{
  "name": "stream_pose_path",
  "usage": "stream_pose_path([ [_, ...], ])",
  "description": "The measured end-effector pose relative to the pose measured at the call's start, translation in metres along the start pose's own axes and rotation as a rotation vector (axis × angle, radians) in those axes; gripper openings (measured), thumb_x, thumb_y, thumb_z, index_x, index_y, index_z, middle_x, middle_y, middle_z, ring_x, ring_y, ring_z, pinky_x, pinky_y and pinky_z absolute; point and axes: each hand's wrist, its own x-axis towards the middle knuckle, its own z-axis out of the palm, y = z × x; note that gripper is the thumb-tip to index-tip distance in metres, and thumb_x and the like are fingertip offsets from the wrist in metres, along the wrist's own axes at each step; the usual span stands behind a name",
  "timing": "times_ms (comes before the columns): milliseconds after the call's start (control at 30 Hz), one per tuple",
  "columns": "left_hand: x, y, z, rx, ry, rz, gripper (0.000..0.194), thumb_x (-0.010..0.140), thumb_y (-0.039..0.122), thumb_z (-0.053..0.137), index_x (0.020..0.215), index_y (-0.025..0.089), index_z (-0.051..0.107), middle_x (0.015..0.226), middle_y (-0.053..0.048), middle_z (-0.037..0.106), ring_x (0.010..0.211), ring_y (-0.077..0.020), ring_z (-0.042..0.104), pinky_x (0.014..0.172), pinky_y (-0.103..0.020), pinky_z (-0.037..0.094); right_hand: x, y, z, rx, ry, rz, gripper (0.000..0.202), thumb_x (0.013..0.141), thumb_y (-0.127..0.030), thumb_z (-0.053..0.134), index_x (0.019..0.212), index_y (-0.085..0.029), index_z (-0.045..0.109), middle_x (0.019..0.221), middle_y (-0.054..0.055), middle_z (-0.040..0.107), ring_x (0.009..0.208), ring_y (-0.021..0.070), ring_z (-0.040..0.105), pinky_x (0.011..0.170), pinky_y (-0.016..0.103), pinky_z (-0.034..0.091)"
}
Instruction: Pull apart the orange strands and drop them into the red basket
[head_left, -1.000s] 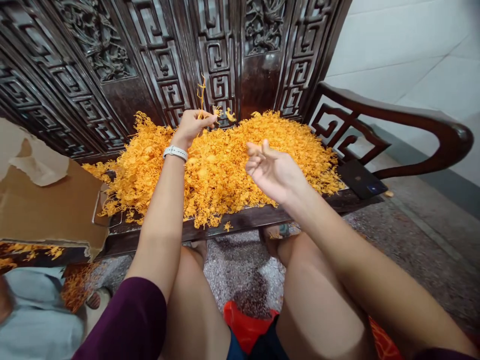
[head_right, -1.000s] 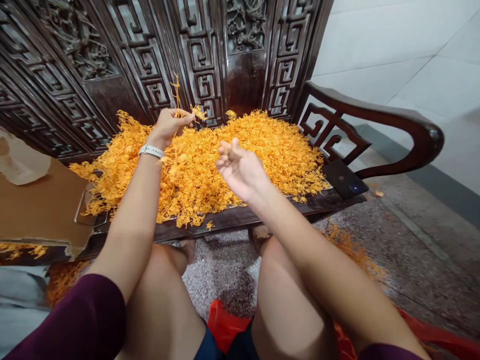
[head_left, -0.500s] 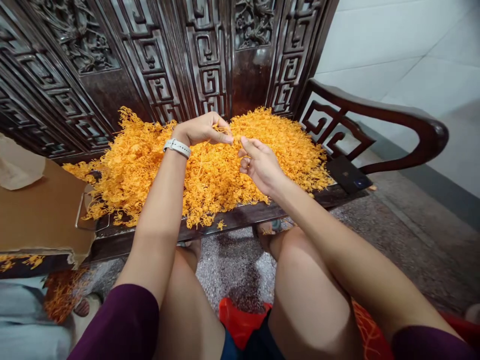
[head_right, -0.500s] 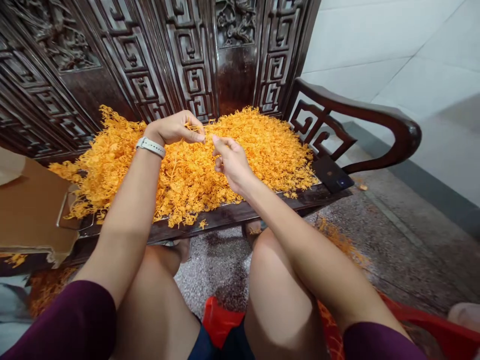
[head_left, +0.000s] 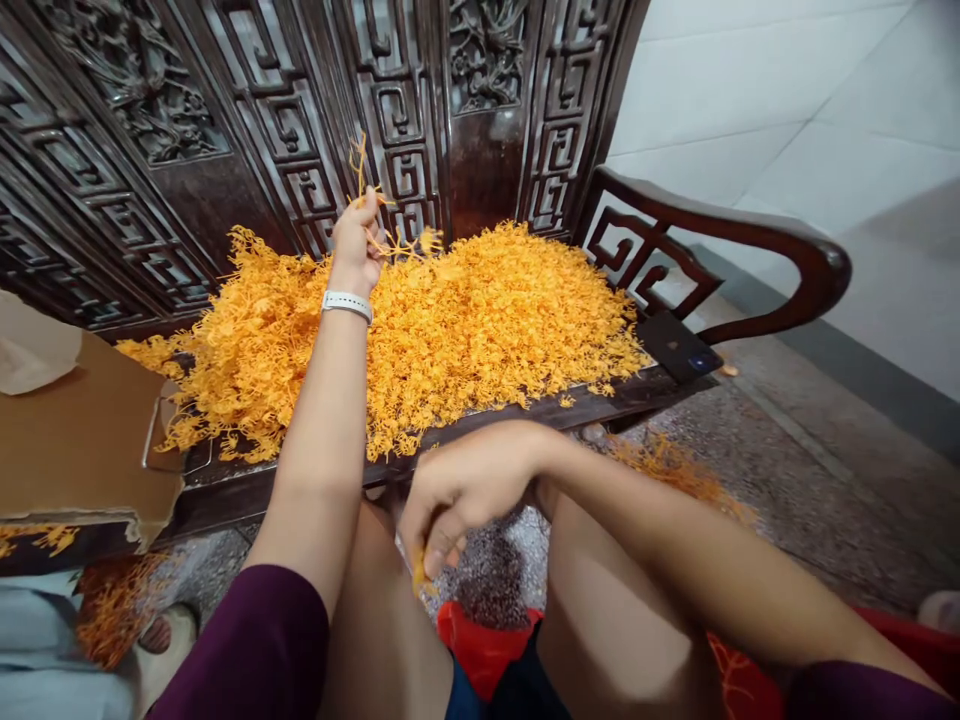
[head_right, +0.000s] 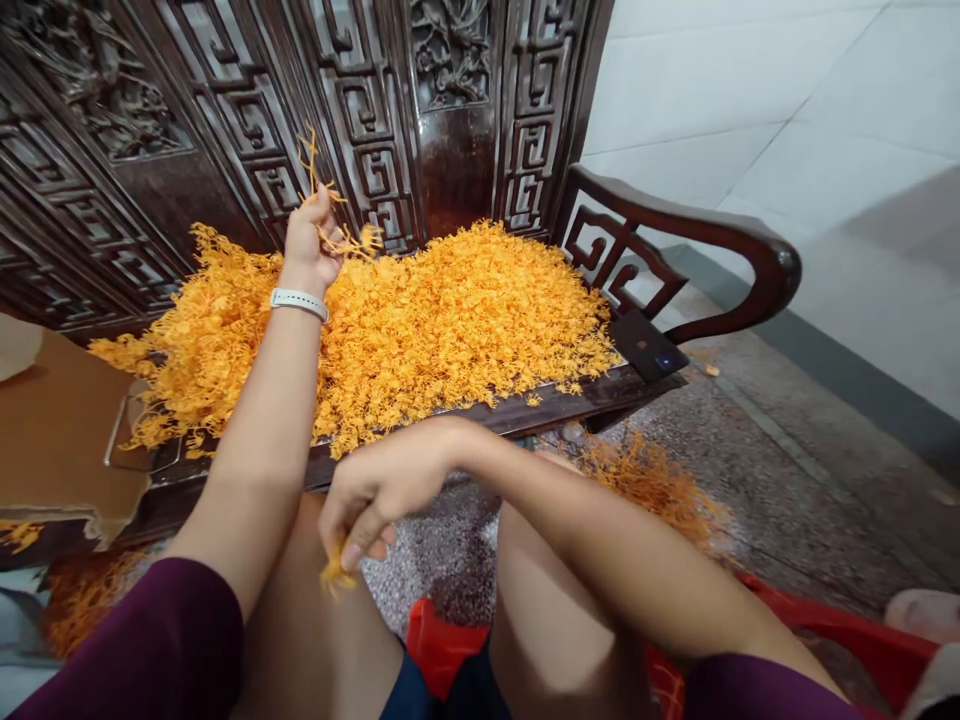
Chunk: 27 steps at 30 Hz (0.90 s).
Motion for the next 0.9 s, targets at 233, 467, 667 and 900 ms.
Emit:
stream_pose_path([
  [233, -0.018, 0.007, 0.002, -0.046, 0.056, 0.047, 0.054, 0.088, 0.075, 0.069, 0.086, 0.021, 0.063, 0.056, 0.007, 0.029, 0.049, -0.0088, 0.042, 0.049, -0.024, 0.029, -0.039, -0.004, -0.041, 0.531, 1.239, -0.471, 0.058, 0.1, -0.072, 0.052, 0.097, -0.018, 0.072, 0.059, -0.003, 0.058, 0.048, 0.0082, 0.045, 0.049, 0.023, 0.038],
  [467, -0.037, 0.019, 0.016, 0.039, -0.329, -0.021, 0.021, 0.086, 0.03, 0.083, 0.08, 0.016, 0.069, 0.063, 0.002, 0.054, 0.049, -0.0044, 0.046, 0.047, -0.02, 0.033, -0.046, 0.012, -0.052, 0.309, 1.61, -0.362, 0.031, 0.094, -0.048, 0.075, 0.089, -0.02, 0.063, 0.06, -0.005, 0.054, 0.047, 0.0068, 0.039, 0.047, 0.024, 0.026],
  [667, -0.045, 0.025, 0.043, 0.176, -0.67, -0.018, 0.039, 0.072, 0.05, 0.095, 0.082, 0.015, 0.079, 0.069, -0.004, 0.07, 0.049, -0.0057, 0.049, 0.046, -0.023, 0.028, -0.046, 0.018, -0.06, 0.251, 1.718, -0.26, 0.027, 0.096, -0.043, 0.073, 0.093, -0.023, 0.055, 0.069, -0.005, 0.054, 0.048, 0.0067, 0.04, 0.048, 0.025, 0.029],
  [900, -0.049, 0.027, 0.058, 0.178, -0.774, -0.032, 0.046, 0.063, 0.055, 0.098, 0.08, 0.016, 0.082, 0.067, -0.005, 0.069, 0.052, -0.0072, 0.05, 0.048, -0.025, 0.03, -0.05, 0.028, -0.062, 0.185, 1.692, -0.259, 0.026, 0.099, -0.038, 0.067, 0.085, -0.023, 0.051, 0.07, -0.005, 0.053, 0.048, 0.0061, 0.039, 0.049, 0.026, 0.028],
])
